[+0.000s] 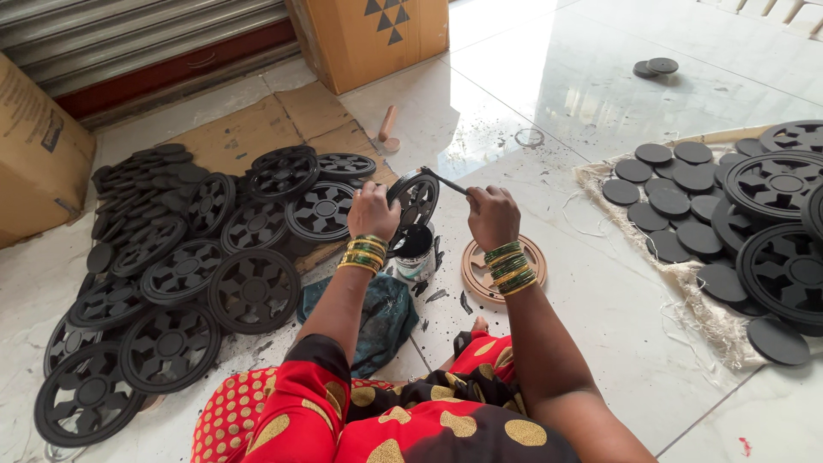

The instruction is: The person sits on the floor painting decorative wooden wheel-shaped craft pieces black. They hold a piece in one hand and apply black paint with a brush, dipping the brush into a paint can, then set finished pieces with a pile of already painted pieces and pick up the next unpainted piece.

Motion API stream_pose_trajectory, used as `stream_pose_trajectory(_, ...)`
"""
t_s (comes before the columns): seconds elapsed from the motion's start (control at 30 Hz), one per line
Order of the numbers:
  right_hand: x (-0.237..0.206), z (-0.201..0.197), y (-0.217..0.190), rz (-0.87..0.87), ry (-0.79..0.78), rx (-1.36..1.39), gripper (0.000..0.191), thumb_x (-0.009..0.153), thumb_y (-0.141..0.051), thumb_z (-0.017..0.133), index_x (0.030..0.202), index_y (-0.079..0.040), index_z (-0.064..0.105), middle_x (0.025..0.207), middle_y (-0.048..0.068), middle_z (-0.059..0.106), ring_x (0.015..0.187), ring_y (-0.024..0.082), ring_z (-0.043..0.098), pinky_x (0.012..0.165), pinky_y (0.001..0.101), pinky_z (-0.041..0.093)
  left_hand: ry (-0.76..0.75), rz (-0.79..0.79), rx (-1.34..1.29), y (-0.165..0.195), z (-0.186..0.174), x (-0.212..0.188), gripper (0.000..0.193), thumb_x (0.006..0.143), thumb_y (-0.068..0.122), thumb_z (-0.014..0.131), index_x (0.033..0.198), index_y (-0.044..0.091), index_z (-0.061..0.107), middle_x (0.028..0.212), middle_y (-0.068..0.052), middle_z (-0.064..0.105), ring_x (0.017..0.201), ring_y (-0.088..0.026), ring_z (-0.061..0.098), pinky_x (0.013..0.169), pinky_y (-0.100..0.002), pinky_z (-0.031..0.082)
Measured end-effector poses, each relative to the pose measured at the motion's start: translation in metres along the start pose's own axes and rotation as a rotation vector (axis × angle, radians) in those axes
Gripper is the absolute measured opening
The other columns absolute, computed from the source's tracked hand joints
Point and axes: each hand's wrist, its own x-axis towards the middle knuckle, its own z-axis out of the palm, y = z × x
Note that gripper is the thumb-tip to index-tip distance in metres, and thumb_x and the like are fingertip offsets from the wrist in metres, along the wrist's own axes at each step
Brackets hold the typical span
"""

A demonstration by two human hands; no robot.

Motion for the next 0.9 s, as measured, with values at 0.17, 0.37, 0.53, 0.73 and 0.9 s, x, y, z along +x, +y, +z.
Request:
stream_pose_trajectory(0.17, 0.000, -0.002, 0.000, 0.022, -0.011, 0.003, 0.012, 0.092, -0.018, 0.072, 0.101, -0.014, 0.079, 0.083, 0.009, 0.067, 0.087, 0.030, 0.066, 0.075, 0.0432, 0.053, -0.177, 0.075, 0.159, 0.005, 0.011, 0.033, 0.030, 0.091, 0.033, 0.071, 0.105, 0.008, 0.075, 0.115, -0.010, 0.068, 0.113, -0.030, 0.064, 0.096, -0.041, 0.055)
stream_pose_trajectory(0.37, 0.000, -0.002, 0.005, 0.084, -0.004, 0.001, 0.010, 0.092, -0.018, 0.072, 0.099, -0.014, 0.079, 0.083, 0.008, 0.068, 0.088, 0.029, 0.066, 0.076, 0.0424, 0.054, -0.173, 0.152, 0.255, 0.003, 0.013, 0.038, 0.025, 0.091, 0.032, 0.069, 0.095, 0.008, 0.075, 0.103, -0.009, 0.070, 0.102, -0.029, 0.068, 0.090, -0.041, 0.057)
stream_pose_trajectory(0.53, 0.003, -0.009, 0.003, 0.115, 0.072, 0.007, 0.010, 0.090, -0.017, 0.074, 0.099, -0.014, 0.079, 0.083, 0.007, 0.068, 0.088, 0.029, 0.066, 0.076, 0.0420, 0.054, -0.070, 0.136, 0.132, 0.005, 0.002, 0.005, 0.020, 0.090, 0.026, 0.072, 0.094, 0.007, 0.073, 0.102, -0.008, 0.069, 0.100, -0.029, 0.067, 0.080, -0.041, 0.058)
stream_pose_trajectory(0.73, 0.005, -0.025, -0.010, -0.033, -0.042, 0.088, 0.012, 0.090, -0.016, 0.074, 0.101, -0.015, 0.080, 0.081, 0.008, 0.065, 0.085, 0.028, 0.064, 0.074, 0.0419, 0.052, 0.056, 0.110, 0.046, 0.006, -0.006, -0.038, 0.028, 0.087, 0.023, 0.075, 0.109, 0.005, 0.073, 0.108, -0.008, 0.069, 0.106, -0.033, 0.066, 0.081, -0.041, 0.059)
stream_pose_trajectory(0.9, 0.004, -0.027, -0.017, -0.131, 0.040, -0.162, 0.013, 0.087, -0.011, 0.074, 0.097, -0.016, 0.080, 0.082, 0.005, 0.065, 0.086, 0.026, 0.063, 0.077, 0.0422, 0.048, 0.036, 0.078, 0.005, 0.004, -0.003, -0.046, 0.035, 0.088, 0.023, 0.075, 0.119, 0.007, 0.073, 0.112, -0.008, 0.069, 0.111, -0.034, 0.066, 0.088, -0.041, 0.057)
